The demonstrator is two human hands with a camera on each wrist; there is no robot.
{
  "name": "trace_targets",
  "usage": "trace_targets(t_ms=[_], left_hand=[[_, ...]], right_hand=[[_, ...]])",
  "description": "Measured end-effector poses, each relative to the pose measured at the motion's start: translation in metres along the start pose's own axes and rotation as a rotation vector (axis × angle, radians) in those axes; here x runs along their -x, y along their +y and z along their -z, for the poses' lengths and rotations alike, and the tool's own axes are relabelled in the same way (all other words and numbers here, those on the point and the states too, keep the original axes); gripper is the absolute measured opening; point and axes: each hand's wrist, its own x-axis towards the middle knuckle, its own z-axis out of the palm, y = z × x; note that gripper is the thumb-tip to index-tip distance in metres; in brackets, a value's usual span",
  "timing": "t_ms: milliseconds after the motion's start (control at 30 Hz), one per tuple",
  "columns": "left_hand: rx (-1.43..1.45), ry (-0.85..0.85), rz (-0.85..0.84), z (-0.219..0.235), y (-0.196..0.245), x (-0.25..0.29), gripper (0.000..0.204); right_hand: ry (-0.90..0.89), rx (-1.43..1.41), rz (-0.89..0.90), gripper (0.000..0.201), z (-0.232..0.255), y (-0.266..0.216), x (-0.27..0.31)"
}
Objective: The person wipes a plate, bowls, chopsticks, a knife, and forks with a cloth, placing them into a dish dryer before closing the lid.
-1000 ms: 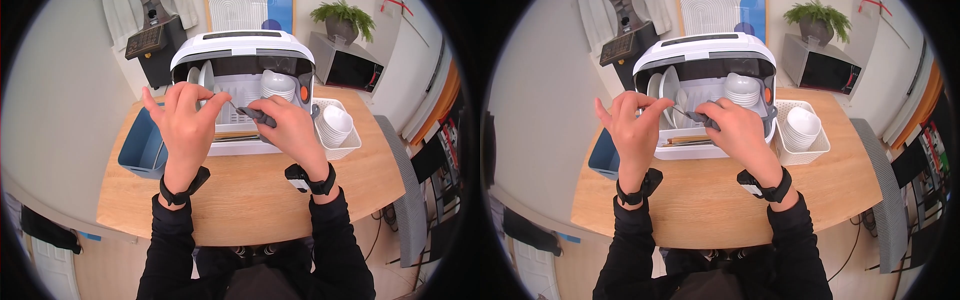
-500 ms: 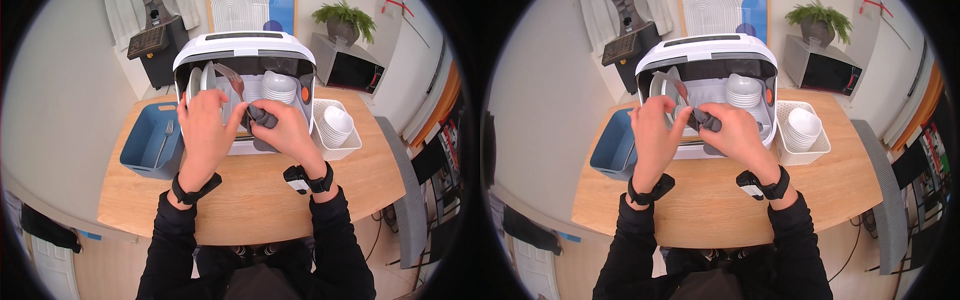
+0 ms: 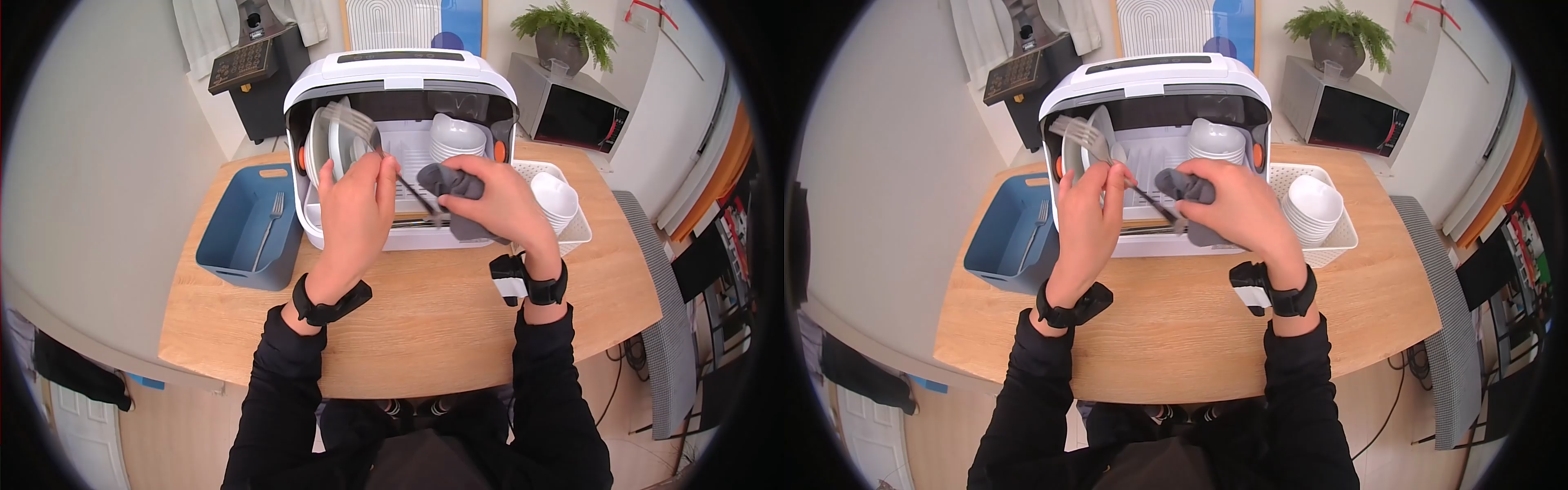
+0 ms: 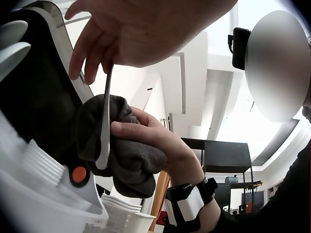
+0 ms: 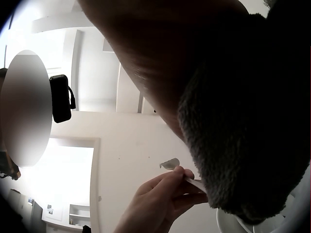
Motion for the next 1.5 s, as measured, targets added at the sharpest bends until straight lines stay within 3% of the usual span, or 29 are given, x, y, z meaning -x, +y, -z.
trace_targets(t_ms=[133, 333, 500, 833, 1200, 1333, 1433, 1500], left_hand=[[-0.11, -0.025, -0.057, -0.002, -0.007, 0.0, 0.012], [-0.449, -0.123, -0.37, -0.032, -0.023, 0.01, 0.012], [-0.367, -0.254, -0.393, -0.056, -0.025, 0.025, 0.006], [-0.246, -0.47, -0.314, -0.08, -0.044, 0.031, 0.007], [-0.159, -0.49, -0.265, -0.083, -0.049, 0.03, 0.01], [-0.172, -0.441, -0.317, -0.058, -0.036, 0.029, 0.011], [-0.225, -0.505, -0.309, -0.015, -0.033, 0.02, 0.011], [-0.34, -0.532, -0.204, 0.02, -0.032, 0.006, 0.011]], right_hand=[[0.159, 0.029, -0.091, 0.039, 0.018, 0.016, 0.0], [0.484, -0.197, -0.122, 0.039, 0.03, 0.02, -0.003], [0.612, -0.162, -0.075, 0.038, 0.021, 0.012, -0.006], [0.567, -0.173, -0.051, 0.038, 0.017, 0.007, -0.004], [0.512, -0.164, -0.053, 0.036, 0.01, 0.001, -0.005], [0.501, -0.182, -0.02, 0.036, 0.008, 0.001, -0.006], [0.493, -0.194, -0.028, 0.035, 0.007, 0.0, -0.006], [0.476, -0.199, -0.024, 0.035, 0.007, -0.001, -0.005]])
